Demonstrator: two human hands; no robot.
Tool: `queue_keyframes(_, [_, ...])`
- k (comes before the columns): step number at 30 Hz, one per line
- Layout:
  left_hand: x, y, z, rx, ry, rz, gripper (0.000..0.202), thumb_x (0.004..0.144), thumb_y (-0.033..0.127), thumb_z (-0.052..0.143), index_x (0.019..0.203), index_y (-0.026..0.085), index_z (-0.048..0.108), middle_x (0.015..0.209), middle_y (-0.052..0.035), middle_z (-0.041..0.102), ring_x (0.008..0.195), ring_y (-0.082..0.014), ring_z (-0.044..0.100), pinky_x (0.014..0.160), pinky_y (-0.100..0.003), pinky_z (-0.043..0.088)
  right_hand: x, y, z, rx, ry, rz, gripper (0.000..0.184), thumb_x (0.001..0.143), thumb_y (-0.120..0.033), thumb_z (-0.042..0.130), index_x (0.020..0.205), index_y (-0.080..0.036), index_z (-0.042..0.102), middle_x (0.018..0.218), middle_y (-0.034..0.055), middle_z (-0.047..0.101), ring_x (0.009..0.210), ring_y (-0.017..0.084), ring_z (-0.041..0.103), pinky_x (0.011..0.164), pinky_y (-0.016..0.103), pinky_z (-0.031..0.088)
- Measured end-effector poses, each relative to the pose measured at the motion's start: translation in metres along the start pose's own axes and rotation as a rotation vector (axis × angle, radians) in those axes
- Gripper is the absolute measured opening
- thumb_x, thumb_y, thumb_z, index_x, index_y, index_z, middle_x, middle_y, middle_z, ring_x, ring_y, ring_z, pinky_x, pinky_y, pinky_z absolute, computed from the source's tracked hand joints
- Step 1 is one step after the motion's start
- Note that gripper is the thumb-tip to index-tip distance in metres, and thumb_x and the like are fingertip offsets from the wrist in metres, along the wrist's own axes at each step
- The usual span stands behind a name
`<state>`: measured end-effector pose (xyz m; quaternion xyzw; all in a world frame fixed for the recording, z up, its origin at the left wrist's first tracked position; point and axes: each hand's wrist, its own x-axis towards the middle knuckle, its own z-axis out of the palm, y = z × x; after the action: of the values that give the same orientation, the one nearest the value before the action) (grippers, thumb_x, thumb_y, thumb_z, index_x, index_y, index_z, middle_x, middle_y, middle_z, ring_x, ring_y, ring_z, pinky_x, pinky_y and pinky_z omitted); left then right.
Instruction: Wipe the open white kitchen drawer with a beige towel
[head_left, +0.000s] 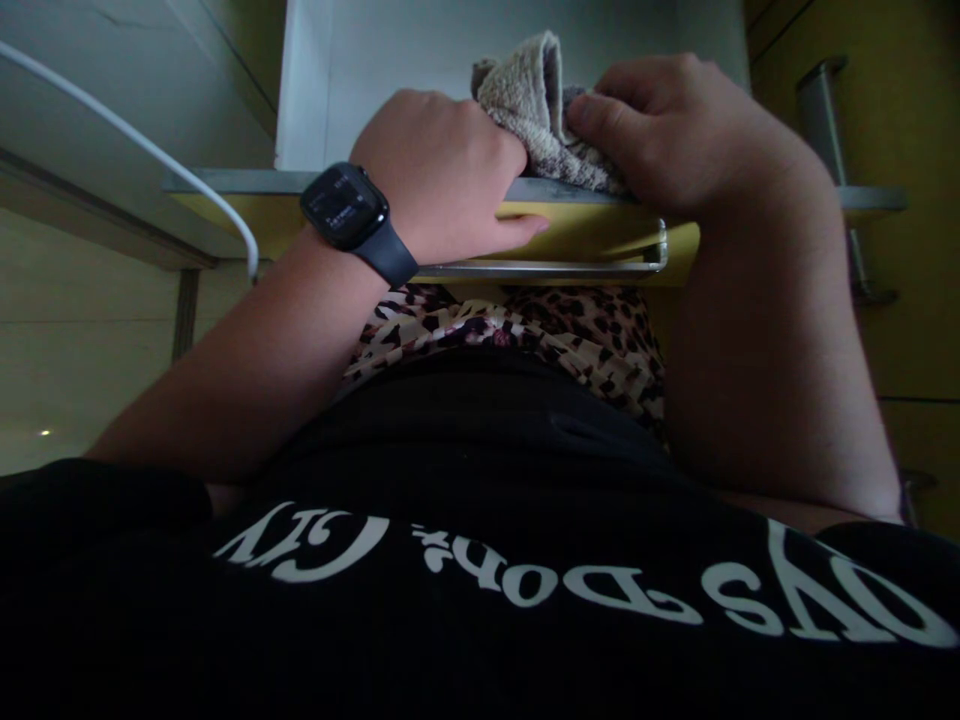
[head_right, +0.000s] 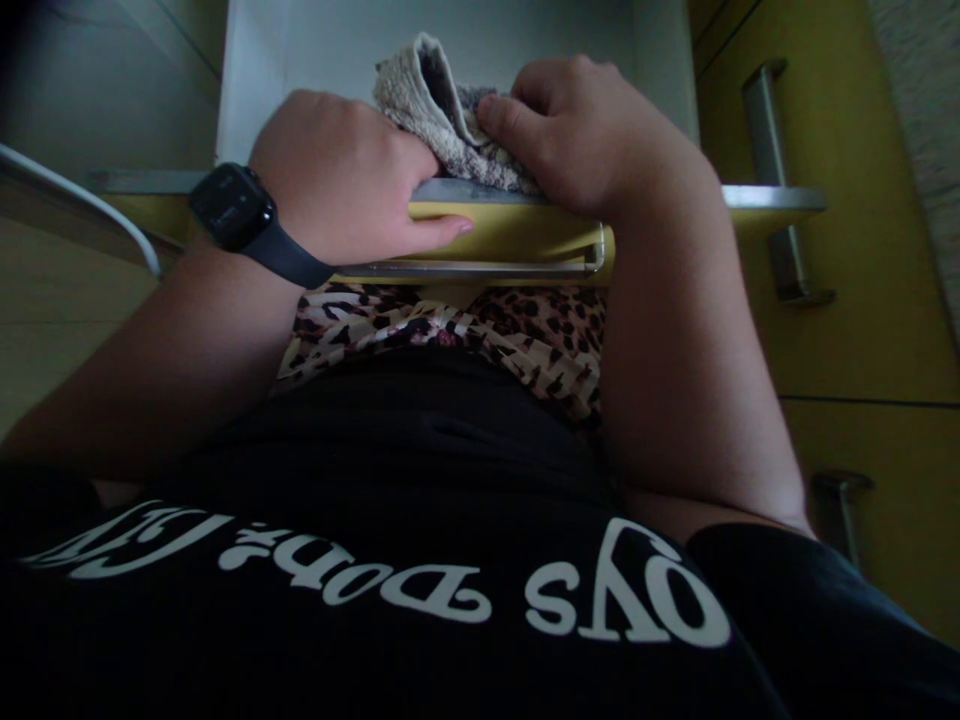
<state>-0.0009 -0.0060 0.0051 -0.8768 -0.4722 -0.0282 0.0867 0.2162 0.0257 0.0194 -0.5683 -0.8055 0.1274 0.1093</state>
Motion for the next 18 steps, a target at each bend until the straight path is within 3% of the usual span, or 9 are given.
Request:
queue_keyframes(5, [0.0003, 0.0000, -0.0013, 0.012, -0.012, -0.014, 0.074, 0.097, 0.072, 0.047, 0.118, 0.008, 0.078, 0.106, -0.0206, 0.076, 0.114, -0.0466, 0.074, 0.093, -0.060, 0.059, 0.0006, 0.0005, -0.0005, -0.006, -0.002, 0.000, 0.045, 0.102, -0.056, 0.045, 0.089, -0.017, 0.062, 0.078, 0.0030, 0.052, 0.067, 0.013, 0.033, 0.072, 0.030, 0.025])
queue_keyframes(18, [0.0007, -0.0003, -0.0006, -0.001, -0.032, -0.016, 0.077, 0.098, 0.073, 0.044, 0.120, 0.007, 0.077, 0.108, -0.0200, 0.075, 0.119, -0.0481, 0.071, 0.096, -0.063, 0.057, -0.0003, -0.0016, -0.0009, -0.003, 0.001, 0.005, 0.042, 0.101, -0.054, 0.045, 0.086, -0.017, 0.056, 0.074, 0.0004, 0.042, 0.068, 0.011, 0.032, 0.071, 0.030, 0.022])
